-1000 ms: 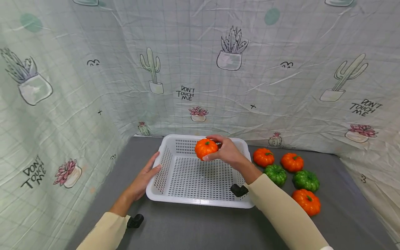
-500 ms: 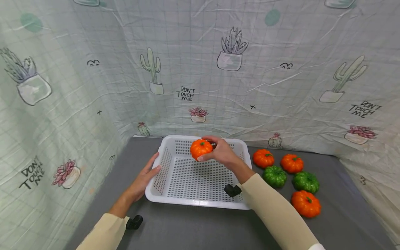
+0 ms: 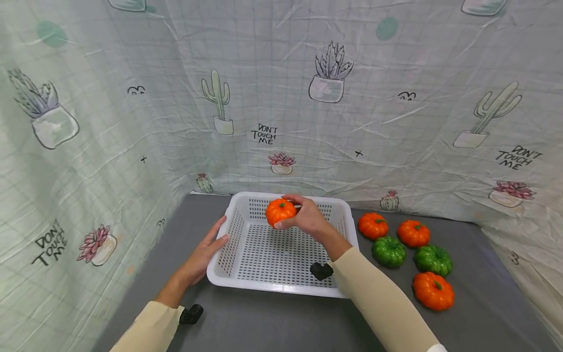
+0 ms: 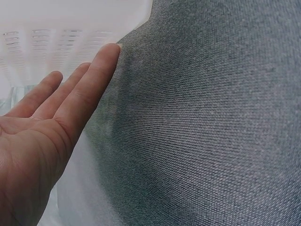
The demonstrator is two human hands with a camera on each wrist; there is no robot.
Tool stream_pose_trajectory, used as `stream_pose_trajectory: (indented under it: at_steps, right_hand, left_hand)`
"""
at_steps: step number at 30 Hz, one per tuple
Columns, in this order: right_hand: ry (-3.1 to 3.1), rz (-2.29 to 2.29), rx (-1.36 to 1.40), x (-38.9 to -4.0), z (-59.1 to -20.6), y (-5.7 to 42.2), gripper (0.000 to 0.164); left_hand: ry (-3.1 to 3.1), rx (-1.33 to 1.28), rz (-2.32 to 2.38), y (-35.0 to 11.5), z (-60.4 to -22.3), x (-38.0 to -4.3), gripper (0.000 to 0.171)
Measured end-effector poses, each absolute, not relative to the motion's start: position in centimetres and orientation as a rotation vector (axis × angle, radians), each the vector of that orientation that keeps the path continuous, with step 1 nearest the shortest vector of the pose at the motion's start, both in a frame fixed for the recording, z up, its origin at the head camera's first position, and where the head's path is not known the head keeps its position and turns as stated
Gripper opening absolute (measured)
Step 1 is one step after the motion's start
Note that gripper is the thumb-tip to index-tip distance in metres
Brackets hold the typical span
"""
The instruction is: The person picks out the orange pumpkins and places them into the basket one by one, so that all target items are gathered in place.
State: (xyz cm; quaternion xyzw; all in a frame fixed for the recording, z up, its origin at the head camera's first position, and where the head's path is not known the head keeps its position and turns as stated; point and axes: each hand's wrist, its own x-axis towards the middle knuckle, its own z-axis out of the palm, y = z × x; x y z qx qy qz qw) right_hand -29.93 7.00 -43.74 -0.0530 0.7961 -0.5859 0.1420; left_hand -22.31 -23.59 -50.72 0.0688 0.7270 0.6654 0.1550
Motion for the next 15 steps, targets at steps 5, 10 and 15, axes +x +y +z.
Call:
stream_pose_trajectory:
  at_steps: [5,10,15]
  right_hand:
    - [2.301,-1.699,-0.142,-30.2,-44.1,6.3,0.084]
    - [2.33,-1.701,-0.143,-30.5,-44.7,5.6,0.083]
    - [2.362,-1.688,-0.159,-30.6,-45.0,5.1,0.081]
  left_hand:
    - [2.072,0.185,1.915,-23.6,-50.8,-22.3,0.068]
    - [2.068,0.187,1.919,-23.6,-51.0,-22.5,0.068]
    - [2.075,0.183,1.921,-23.6,-51.1,-22.5,0.068]
